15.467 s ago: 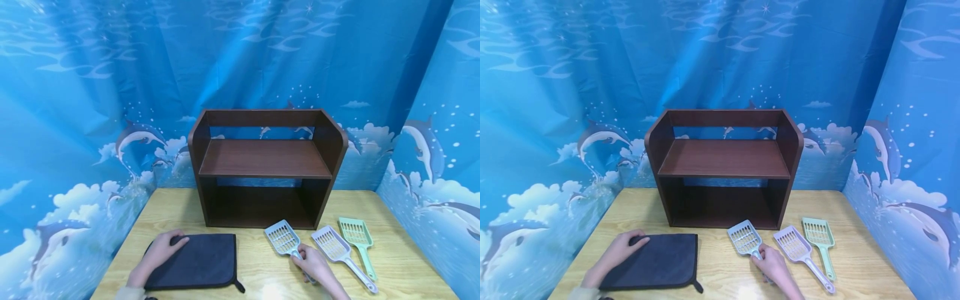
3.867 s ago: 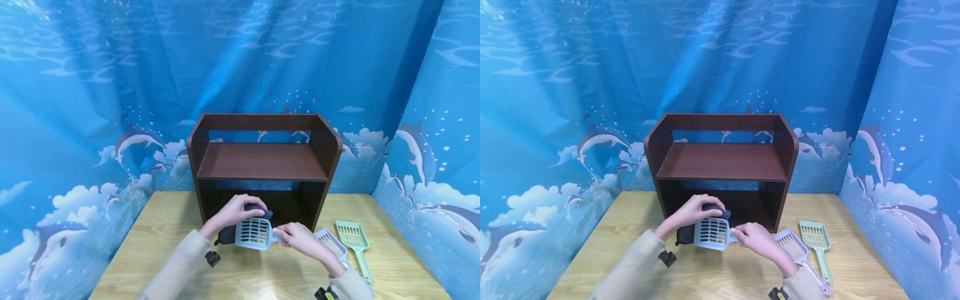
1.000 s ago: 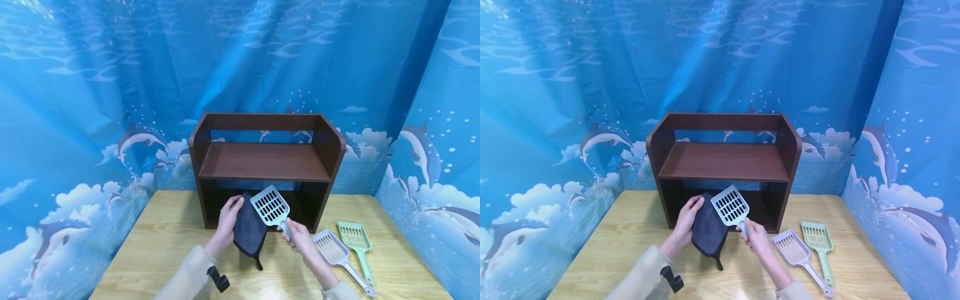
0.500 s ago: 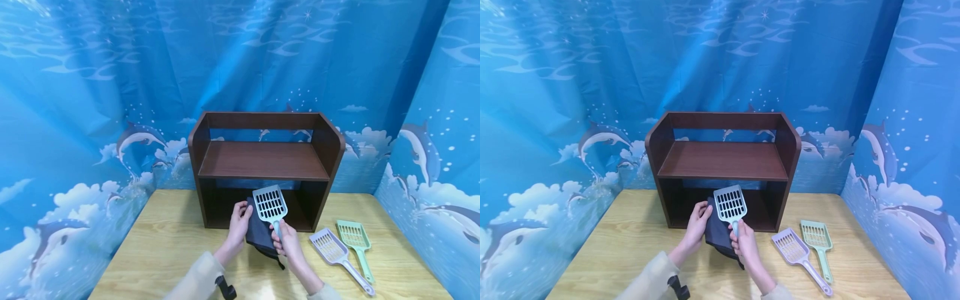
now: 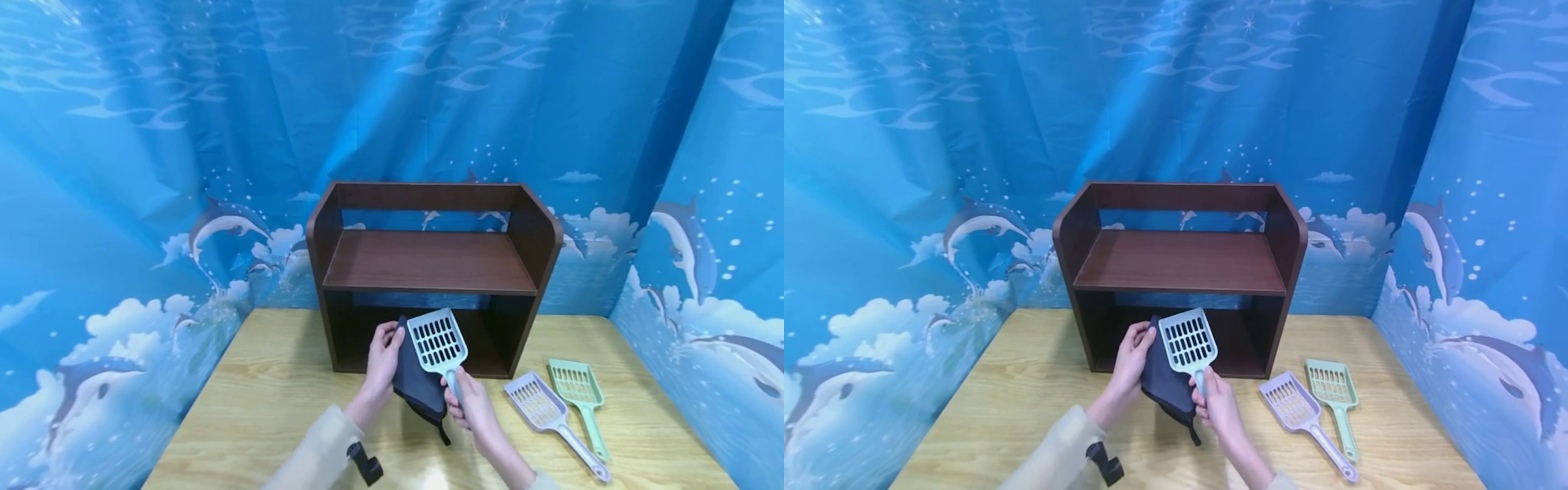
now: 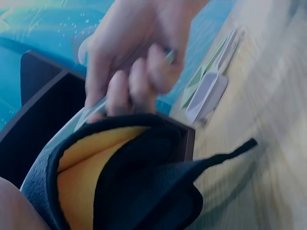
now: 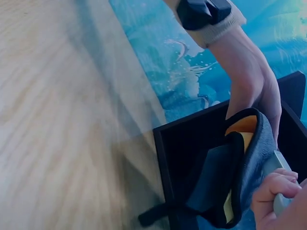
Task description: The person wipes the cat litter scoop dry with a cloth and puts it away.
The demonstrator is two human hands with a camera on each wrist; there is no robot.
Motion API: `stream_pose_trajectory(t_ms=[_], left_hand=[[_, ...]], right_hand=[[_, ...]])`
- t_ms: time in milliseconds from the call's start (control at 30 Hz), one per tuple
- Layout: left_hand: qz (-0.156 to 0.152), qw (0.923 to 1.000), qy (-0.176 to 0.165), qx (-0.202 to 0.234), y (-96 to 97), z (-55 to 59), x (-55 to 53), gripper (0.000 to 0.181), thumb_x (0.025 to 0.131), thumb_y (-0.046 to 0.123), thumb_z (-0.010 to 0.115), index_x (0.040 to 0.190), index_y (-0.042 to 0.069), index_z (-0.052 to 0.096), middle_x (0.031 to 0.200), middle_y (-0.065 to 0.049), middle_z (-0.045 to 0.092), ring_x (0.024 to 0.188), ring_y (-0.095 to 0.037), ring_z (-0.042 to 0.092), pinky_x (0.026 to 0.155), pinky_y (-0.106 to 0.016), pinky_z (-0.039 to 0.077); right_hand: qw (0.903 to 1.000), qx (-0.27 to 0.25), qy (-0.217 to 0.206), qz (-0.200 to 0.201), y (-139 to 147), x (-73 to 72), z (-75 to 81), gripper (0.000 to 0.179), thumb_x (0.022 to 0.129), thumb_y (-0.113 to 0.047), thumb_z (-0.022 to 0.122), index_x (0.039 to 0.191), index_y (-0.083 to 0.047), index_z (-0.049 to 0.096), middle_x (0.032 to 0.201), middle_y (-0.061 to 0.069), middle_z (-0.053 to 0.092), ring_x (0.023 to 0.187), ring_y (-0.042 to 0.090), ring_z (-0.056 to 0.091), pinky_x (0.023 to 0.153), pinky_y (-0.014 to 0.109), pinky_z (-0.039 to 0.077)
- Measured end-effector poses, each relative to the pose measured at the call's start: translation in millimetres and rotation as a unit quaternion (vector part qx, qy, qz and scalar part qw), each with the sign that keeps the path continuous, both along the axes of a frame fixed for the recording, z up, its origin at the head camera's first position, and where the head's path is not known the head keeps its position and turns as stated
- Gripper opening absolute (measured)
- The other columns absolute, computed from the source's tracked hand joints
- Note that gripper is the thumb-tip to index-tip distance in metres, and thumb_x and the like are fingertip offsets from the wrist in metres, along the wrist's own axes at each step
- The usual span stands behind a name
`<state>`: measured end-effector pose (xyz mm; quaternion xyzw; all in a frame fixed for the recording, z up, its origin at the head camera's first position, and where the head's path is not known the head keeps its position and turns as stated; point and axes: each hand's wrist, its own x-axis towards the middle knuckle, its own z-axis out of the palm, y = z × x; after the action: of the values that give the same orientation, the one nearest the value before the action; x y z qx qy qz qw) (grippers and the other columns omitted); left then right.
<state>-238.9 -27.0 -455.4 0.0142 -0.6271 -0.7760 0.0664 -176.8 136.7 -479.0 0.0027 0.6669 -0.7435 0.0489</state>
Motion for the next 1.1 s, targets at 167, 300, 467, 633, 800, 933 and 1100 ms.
stream_pose_trajectory(t_ms=[167,300,467,633,800,933,1100], left_hand=[[0.011,0.9999,0.011,-0.007,-3.5,-1.3,-3.6,0.029,0.107,0.015,0.05,0.129,-0.003,0.052,0.118,-0.022,0.062,0.094,-0.015,0.059,0.076,-0.022,0.047],[0.025,0.9994,0.021,-0.006,4.1,-2.6,2.9,0.026,0.107,0.012,0.048,0.128,-0.002,0.051,0.119,-0.023,0.061,0.096,-0.016,0.058,0.078,-0.023,0.047],[0.05,0.9982,0.034,-0.005,16.0,-4.1,13.0,0.023,0.107,0.012,0.047,0.126,-0.002,0.05,0.12,-0.022,0.06,0.1,-0.018,0.057,0.079,-0.023,0.047],[0.049,0.9984,0.025,-0.013,22.7,-7.6,21.3,0.021,0.107,0.011,0.048,0.124,-0.001,0.049,0.119,-0.019,0.059,0.101,-0.021,0.055,0.083,-0.029,0.046],[0.051,0.9984,0.018,-0.014,18.3,-8.1,17.9,0.022,0.106,0.01,0.05,0.124,-0.002,0.051,0.117,-0.02,0.06,0.099,-0.022,0.056,0.08,-0.03,0.046],[0.039,0.999,0.019,-0.014,2.9,-4.4,8.0,0.023,0.106,0.009,0.049,0.125,-0.004,0.052,0.12,-0.024,0.062,0.102,-0.023,0.059,0.08,-0.026,0.047],[-0.018,0.9991,0.023,-0.031,-19.5,0.4,-5.2,0.029,0.107,0.013,0.05,0.128,-0.005,0.053,0.121,-0.024,0.063,0.095,-0.015,0.061,0.078,-0.023,0.049]], right_hand=[[0.9995,0.019,-0.027,0.0,-2,5.5,0.6,0.047,0.112,-0.034,0.028,0.096,0.001,0.055,0.062,-0.006,0.04,0.045,0.001,0.027,0.04,0.015,0.021],[0.9996,0.014,-0.022,-0.006,-6,4.0,2.2,0.045,0.113,-0.033,0.028,0.098,0.001,0.053,0.063,-0.005,0.039,0.045,0.002,0.026,0.04,0.016,0.02],[1.0,-0.002,-0.006,-0.006,-12,-3.6,3.6,0.044,0.113,-0.032,0.023,0.099,-0.001,0.05,0.065,-0.005,0.037,0.045,0.001,0.025,0.04,0.016,0.021],[0.9997,-0.01,-0.002,-0.022,-14,-12.1,6.7,0.044,0.113,-0.033,0.025,0.099,-0.001,0.051,0.065,-0.005,0.038,0.045,0.001,0.026,0.04,0.016,0.022],[0.9998,0.006,-0.001,-0.021,-11,-14.9,6.6,0.044,0.113,-0.034,0.027,0.097,-0.001,0.052,0.064,-0.005,0.038,0.045,0.001,0.027,0.04,0.016,0.022],[0.9991,0.042,-0.001,-0.008,-7,-11.9,6.3,0.044,0.112,-0.032,0.028,0.094,0.0,0.054,0.061,-0.006,0.039,0.044,0.001,0.026,0.039,0.016,0.021],[0.9945,0.097,-0.004,0.039,7,-9.0,9.8,0.044,0.112,-0.029,0.028,0.091,-0.002,0.055,0.059,-0.006,0.038,0.044,0.001,0.025,0.041,0.016,0.02]])
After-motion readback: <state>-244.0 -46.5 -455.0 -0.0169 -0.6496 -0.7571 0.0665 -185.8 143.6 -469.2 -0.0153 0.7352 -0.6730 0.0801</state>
